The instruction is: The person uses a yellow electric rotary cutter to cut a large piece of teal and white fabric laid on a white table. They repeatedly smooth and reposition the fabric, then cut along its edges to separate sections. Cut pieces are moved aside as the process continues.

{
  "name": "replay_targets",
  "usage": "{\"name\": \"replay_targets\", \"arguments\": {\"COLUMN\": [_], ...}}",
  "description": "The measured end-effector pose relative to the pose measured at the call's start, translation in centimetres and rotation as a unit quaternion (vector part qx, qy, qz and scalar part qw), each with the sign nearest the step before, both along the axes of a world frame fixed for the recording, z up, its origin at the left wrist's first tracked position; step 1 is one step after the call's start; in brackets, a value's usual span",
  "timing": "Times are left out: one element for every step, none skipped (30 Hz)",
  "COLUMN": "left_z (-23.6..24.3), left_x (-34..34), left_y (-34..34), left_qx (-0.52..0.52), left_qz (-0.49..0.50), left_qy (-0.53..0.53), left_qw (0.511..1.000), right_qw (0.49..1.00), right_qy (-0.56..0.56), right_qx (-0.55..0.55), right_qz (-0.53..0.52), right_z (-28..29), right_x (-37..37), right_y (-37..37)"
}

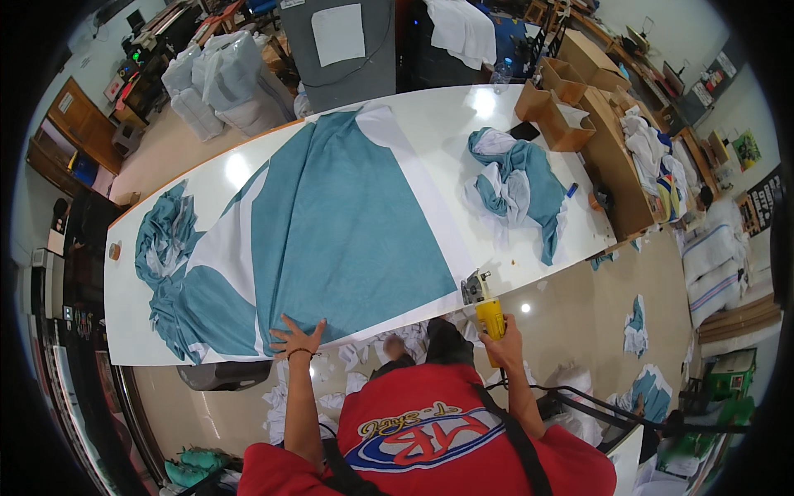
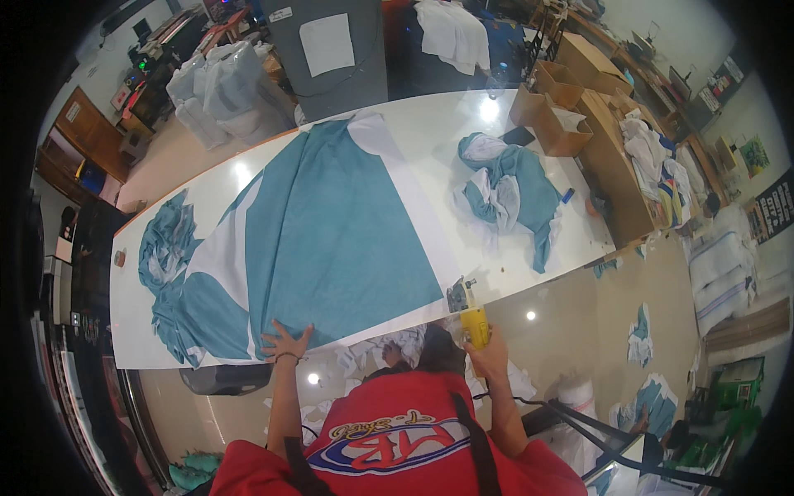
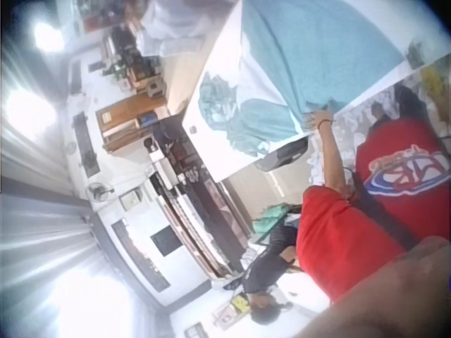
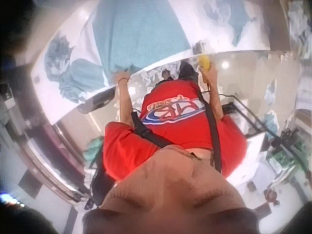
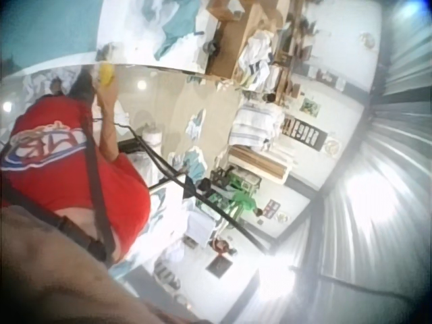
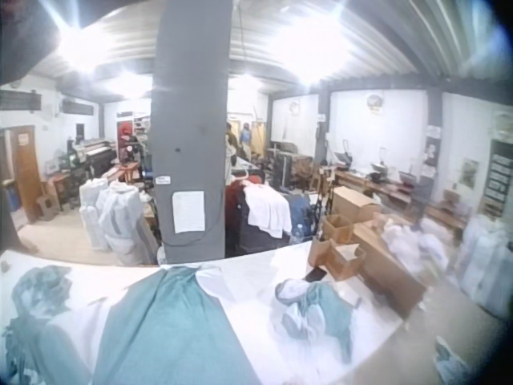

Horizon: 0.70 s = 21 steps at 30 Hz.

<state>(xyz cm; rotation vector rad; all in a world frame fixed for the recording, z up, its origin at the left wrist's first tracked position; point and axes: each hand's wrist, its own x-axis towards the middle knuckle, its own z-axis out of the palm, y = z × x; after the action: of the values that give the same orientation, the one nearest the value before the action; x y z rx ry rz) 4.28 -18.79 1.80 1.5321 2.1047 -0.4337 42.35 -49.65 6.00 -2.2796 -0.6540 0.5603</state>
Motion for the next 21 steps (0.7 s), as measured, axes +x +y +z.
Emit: {"name": "replay_targets", "arguments": {"left_z": [0.1, 0.3, -0.7, -2.3, -3.6, -3.9, -4.3, -4.5, -4.1, -3.8, -3.1, -2.0, -0.9, -0.2, -0.3, -0.5, -0.8, -1.3, -2.0, -2.1, -2.2], "left_x": [0.3, 0.4, 0.2, 0.1, 0.1, 0.6, 1.4, 2.4, 3.4, 4.4, 5.3, 6.0, 6.5, 6.8, 6.7, 6.7, 6.6, 6.4, 6.1, 6.1, 6.1], "left_y": [-0.3, -0.5, -0.6, -0.7, -0.9, -0.7, -0.3, -0.2, -0.4, -0.9, -1.3, -1.9, -2.6, -3.0, -3.1, -3.2, -3.7, -3.9, -3.9, -4.1, -4.3], "left_qx": [-0.001, -0.001, 0.063, 0.126, 0.187, 0.202, 0.218, 0.232, 0.226, 0.221, 0.215, 0.208, 0.2, 0.193, 0.198, 0.203, 0.204, 0.22, 0.235, 0.25, 0.251], "left_qz": [0.003, 0.009, -0.048, -0.104, -0.158, -0.195, -0.23, -0.266, -0.28, -0.293, -0.309, -0.298, -0.288, -0.28, -0.28, -0.28, -0.279, -0.291, -0.303, -0.317, -0.328], "left_qy": [0.004, 0.009, -0.019, -0.048, -0.077, -0.111, -0.144, -0.18, -0.153, -0.126, -0.098, -0.094, -0.09, -0.086, -0.086, -0.087, -0.087, -0.091, -0.095, -0.099, -0.108], "left_qw": [1.0, 1.0, 0.997, 0.985, 0.966, 0.953, 0.937, 0.918, 0.92, 0.922, 0.921, 0.927, 0.932, 0.937, 0.935, 0.934, 0.934, 0.927, 0.919, 0.909, 0.904], "right_qw": [1.0, 1.0, 1.0, 0.999, 0.999, 0.998, 0.997, 0.997, 0.997, 0.997, 0.995, 0.994, 0.993, 0.992, 0.99, 0.989, 0.989, 0.99, 0.99, 0.99, 0.99], "right_qy": [-0.005, -0.007, -0.009, -0.011, -0.01, -0.01, -0.01, -0.014, -0.019, -0.024, -0.023, -0.021, -0.019, -0.03, -0.04, -0.05, -0.047, -0.045, -0.042, -0.041, -0.039], "right_qx": [-0.016, -0.019, -0.022, -0.026, -0.04, -0.052, -0.063, -0.065, -0.063, -0.062, -0.073, -0.086, -0.098, -0.104, -0.109, -0.115, -0.111, -0.107, -0.103, -0.107, -0.11], "right_qz": [-0.002, 0.004, 0.011, 0.018, 0.02, 0.025, 0.031, 0.037, 0.043, 0.051, 0.055, 0.061, 0.066, 0.071, 0.075, 0.079, 0.08, 0.082, 0.083, 0.082, 0.081], "right_z": [0.3, 0.6, 0.8, 1.0, 1.5, 1.9, 2.1, 2.0, 1.7, 1.6, 1.8, 2.2, 2.5, 2.7, 2.8, 2.9, 2.9, 2.9, 3.0, 3.1, 3.3], "right_x": [0.1, 0.3, 0.5, 0.6, 0.7, 0.8, 0.8, 1.0, 1.3, 1.7, 2.0, 2.3, 2.5, 2.7, 2.8, 3.0, 3.0, 3.1, 3.3, 3.3, 3.2], "right_y": [-0.3, -0.5, -0.8, -0.9, -1.0, -0.9, -0.8, -1.1, -1.3, -1.4, -1.3, -1.4, -1.3, -1.3, -1.3, -1.3, -1.5, -1.5, -1.6, -1.7, -1.6]}}
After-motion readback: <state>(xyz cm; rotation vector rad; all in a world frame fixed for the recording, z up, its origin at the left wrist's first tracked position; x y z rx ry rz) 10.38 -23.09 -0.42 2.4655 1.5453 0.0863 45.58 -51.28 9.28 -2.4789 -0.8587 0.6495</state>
